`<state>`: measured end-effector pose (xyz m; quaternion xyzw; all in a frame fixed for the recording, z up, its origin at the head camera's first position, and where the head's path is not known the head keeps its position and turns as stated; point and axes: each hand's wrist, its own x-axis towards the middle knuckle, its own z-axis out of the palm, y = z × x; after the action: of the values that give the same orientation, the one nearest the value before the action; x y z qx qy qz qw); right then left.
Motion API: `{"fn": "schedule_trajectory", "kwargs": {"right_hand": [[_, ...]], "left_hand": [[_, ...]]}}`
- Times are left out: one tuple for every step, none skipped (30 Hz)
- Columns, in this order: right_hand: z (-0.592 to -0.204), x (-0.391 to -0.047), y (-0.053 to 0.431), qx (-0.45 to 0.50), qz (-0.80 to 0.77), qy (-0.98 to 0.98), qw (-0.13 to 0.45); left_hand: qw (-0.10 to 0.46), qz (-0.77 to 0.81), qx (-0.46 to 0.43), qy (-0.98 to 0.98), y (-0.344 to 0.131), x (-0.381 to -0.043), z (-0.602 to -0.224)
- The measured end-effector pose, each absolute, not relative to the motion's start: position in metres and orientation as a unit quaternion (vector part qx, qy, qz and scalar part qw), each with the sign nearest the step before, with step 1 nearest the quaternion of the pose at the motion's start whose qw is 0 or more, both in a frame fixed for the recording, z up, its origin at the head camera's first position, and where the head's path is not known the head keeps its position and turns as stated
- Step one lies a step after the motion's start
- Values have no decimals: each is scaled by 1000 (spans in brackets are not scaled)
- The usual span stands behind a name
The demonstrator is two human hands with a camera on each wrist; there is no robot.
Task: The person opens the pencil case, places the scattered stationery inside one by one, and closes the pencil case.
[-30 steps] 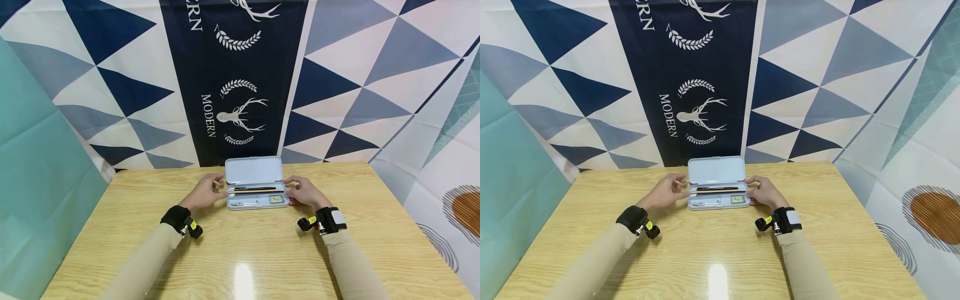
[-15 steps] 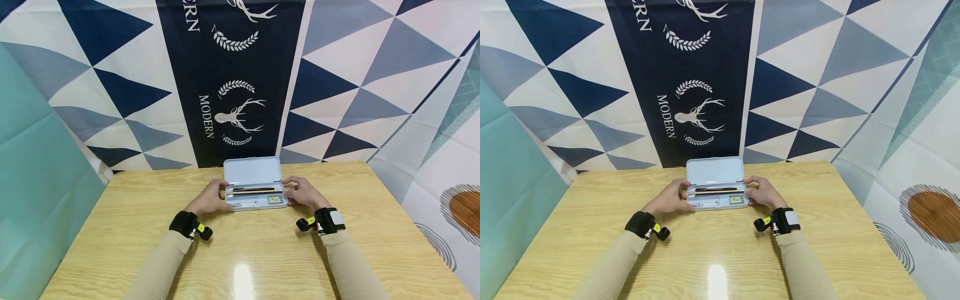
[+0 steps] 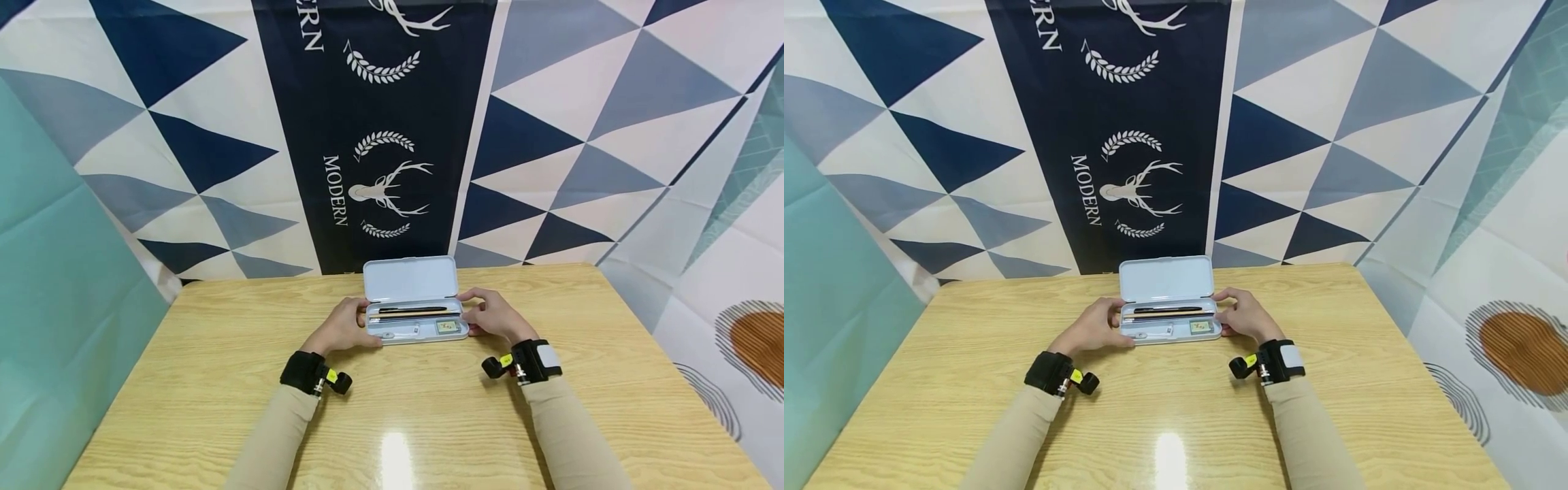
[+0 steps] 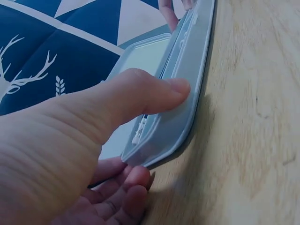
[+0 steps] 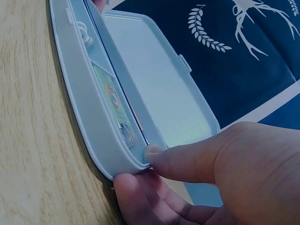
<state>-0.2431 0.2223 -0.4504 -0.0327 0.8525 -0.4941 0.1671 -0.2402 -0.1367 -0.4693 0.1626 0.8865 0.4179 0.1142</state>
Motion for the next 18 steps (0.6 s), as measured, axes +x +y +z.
{"fn": "schedule_trajectory", "kwargs": {"right_hand": [[-451, -243, 221, -34, -495, 852, 168], [-451, -243, 220, -34, -495, 852, 168], [-451, -244, 219, -34, -496, 851, 168], [-451, -244, 219, -35, -496, 851, 168], [-452, -244, 218, -36, -496, 851, 168], [-452, -244, 217, -35, -498, 850, 168], [-452, -245, 217, -36, -498, 850, 169], [-452, -245, 217, -39, -499, 849, 170], [-452, -246, 217, -40, -500, 848, 172], [-452, -246, 217, -41, -502, 847, 173], [-452, -247, 218, -42, -504, 845, 175], [-452, -247, 218, -44, -505, 844, 176], [-451, -248, 219, -46, -502, 846, 173], [-450, -249, 219, -45, -497, 851, 165], [-449, -250, 218, -45, -488, 859, 145], [-447, -252, 217, -45, -477, 869, 120], [-445, -253, 215, -48, -461, 882, 85], [-442, -255, 213, -51, -442, 894, 46]], "left_hand": [[111, 417, 167, 886, -138, -242, -472], [109, 412, 170, 889, -140, -243, -474], [106, 408, 171, 891, -141, -245, -479], [106, 407, 168, 891, -142, -244, -479], [106, 408, 164, 892, -142, -243, -479], [106, 409, 161, 892, -143, -243, -478], [107, 408, 155, 893, -143, -242, -479], [110, 404, 147, 896, -143, -241, -477], [112, 406, 142, 896, -142, -239, -475], [112, 408, 138, 895, -141, -237, -471], [110, 406, 141, 896, -141, -237, -471], [108, 405, 144, 896, -140, -238, -471], [106, 405, 146, 896, -140, -239, -472], [104, 406, 150, 895, -140, -240, -473], [101, 409, 158, 893, -140, -240, -473], [100, 412, 164, 891, -140, -241, -473], [101, 412, 169, 889, -140, -242, -474], [101, 413, 173, 889, -140, -244, -477]]}}
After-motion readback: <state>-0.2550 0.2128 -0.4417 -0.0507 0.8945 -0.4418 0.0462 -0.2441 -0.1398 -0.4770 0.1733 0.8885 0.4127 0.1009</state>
